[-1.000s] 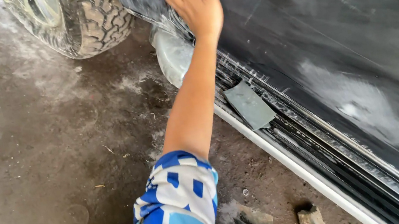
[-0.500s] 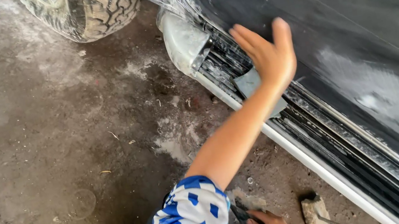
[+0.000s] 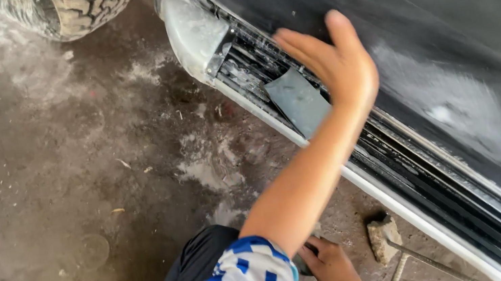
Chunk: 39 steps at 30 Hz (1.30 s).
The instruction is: The person prepares a metal putty knife by wiping it with a cloth, then opens a paint can and scoops out a pinkish body filler. They apply the filler onto the putty knife and spread it onto the side panel of a black car.
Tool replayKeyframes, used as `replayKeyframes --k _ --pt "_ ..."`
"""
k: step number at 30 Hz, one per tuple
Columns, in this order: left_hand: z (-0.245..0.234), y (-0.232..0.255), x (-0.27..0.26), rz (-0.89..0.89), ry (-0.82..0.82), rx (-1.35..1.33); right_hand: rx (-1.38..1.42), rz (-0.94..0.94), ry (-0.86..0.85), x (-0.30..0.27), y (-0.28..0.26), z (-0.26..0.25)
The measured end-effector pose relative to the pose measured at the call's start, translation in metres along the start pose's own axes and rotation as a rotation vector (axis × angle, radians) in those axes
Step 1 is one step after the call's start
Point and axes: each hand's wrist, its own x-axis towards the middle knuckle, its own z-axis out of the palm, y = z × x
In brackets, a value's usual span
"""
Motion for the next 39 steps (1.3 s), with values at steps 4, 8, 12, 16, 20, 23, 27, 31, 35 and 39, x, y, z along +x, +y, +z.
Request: replayKeyframes --k 4,8,12,16,20,23,27,31,35,39 --pt "0.024 0.008 -0.063 -0.221 -0.148 0.0 0.13 -0.36 0.1 0.024 0.068 0.043" --pt "0.027 0.021 -0.009 -0.21 0.06 0.057 0.242 -0.29 0.005 0.011 0.094 0.079" --pt "0.004 0.026 0.106 -0.242 0.161 0.096 0.291 -0.199 -0.063 -0.068 0.059 0.063" --pt "0.007 0.036 0.08 -0.317 0.137 0.11 0.497 -0.065 -0.114 -0.154 0.078 0.032" --pt "0.004 0.057 -0.033 -0.694 -0.281 0.068 0.71 0.102 -0.11 -0.209 0.1 0.003" --pt "-0.039 0.167 -0.083 -0.937 -0.87 0.097 0.893 0.2 -0.068 -0.221 0.096 -0.013" --pt "-0.124 0.243 -0.16 -0.761 -1.425 0.443 1.141 0.295 0.005 -0.241 0.081 -0.045" --pt "-0.203 0.265 -0.197 -0.253 -1.705 0.646 1.424 0.344 0.083 -0.309 -0.02 -0.135" --pt "-0.222 0.346 -0.135 -0.329 -1.78 0.762 1.501 0.473 0.042 -0.354 -0.135 -0.147" --pt "-0.303 0.362 -0.128 -0.465 -1.58 1.044 1.54 0.727 0.134 -0.387 -0.051 -0.141"
